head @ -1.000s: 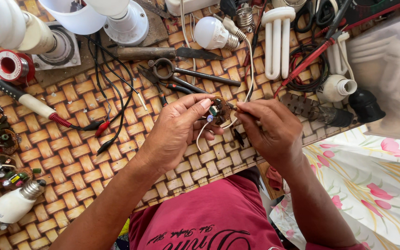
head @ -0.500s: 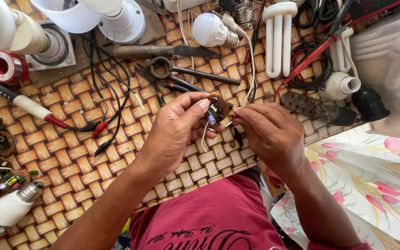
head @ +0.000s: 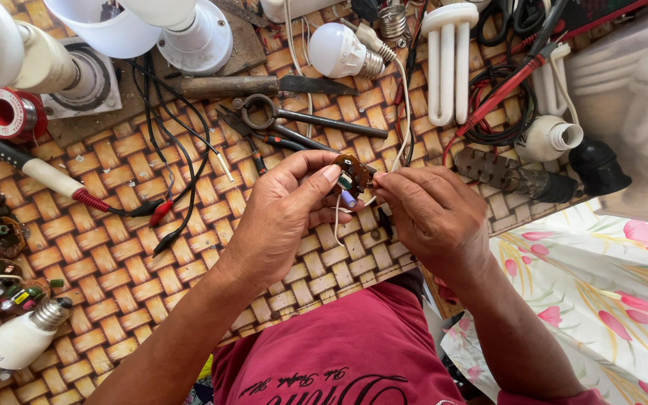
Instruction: The person works on a small electronic circuit board, connecting wires to its terminals and testing the assembly by plugging it into a power strip. The person uses a multimeter to measure electrical values and adjusts the wiring connections throughout the process.
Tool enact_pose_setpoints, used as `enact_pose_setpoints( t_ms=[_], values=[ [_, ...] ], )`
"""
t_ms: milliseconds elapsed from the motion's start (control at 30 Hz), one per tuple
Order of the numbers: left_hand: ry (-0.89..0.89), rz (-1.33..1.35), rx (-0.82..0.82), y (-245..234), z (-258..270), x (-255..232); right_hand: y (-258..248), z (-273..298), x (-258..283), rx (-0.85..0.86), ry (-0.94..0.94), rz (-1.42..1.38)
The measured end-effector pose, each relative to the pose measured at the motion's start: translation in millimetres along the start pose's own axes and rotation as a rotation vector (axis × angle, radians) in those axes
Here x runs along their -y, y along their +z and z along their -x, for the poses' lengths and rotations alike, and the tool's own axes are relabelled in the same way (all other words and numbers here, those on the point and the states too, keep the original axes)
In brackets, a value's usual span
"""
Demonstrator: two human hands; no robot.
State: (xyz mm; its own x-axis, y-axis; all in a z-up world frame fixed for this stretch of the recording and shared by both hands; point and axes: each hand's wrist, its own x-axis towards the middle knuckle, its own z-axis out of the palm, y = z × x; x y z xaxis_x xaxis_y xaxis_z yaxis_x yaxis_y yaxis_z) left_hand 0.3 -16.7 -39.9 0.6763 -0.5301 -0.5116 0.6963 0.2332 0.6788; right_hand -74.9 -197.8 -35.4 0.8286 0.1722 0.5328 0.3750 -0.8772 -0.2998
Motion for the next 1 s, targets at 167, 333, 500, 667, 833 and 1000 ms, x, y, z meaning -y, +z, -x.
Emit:
enact_pose_setpoints(
  t_ms=[167,333,500,667,833,1000],
  values=[
    [0.014,-0.042,-0.034,1.2,1.9,-0.1,-4.0,1.8,-1.2,0.036,0.033,-0.051],
    [0.035,-0.03,-0.047,1.0,3.4,-1.1,-4.9,12.0,-6.1,-0.022,0.238,-0.263],
    [0.057,-0.01,-0.04,-0.8,2.3,-1.5,-8.2,15.3,-10.9,-0.165,0.635,-0.466],
    [0.062,0.025,-0.049,0.4,2.4,-2.3,-15.5,11.1,-15.0,-0.205,0.855,-0.64],
    [0.079,0.034,-0.046,-1.2,2.7,-2.3,-14.5,9.7,-10.6,-0.208,0.777,-0.635],
    [0.099,0.037,-0.034,-0.9,2.9,-5.4,-13.3,13.9,-12.6,-0.138,0.704,-0.688]
  ],
)
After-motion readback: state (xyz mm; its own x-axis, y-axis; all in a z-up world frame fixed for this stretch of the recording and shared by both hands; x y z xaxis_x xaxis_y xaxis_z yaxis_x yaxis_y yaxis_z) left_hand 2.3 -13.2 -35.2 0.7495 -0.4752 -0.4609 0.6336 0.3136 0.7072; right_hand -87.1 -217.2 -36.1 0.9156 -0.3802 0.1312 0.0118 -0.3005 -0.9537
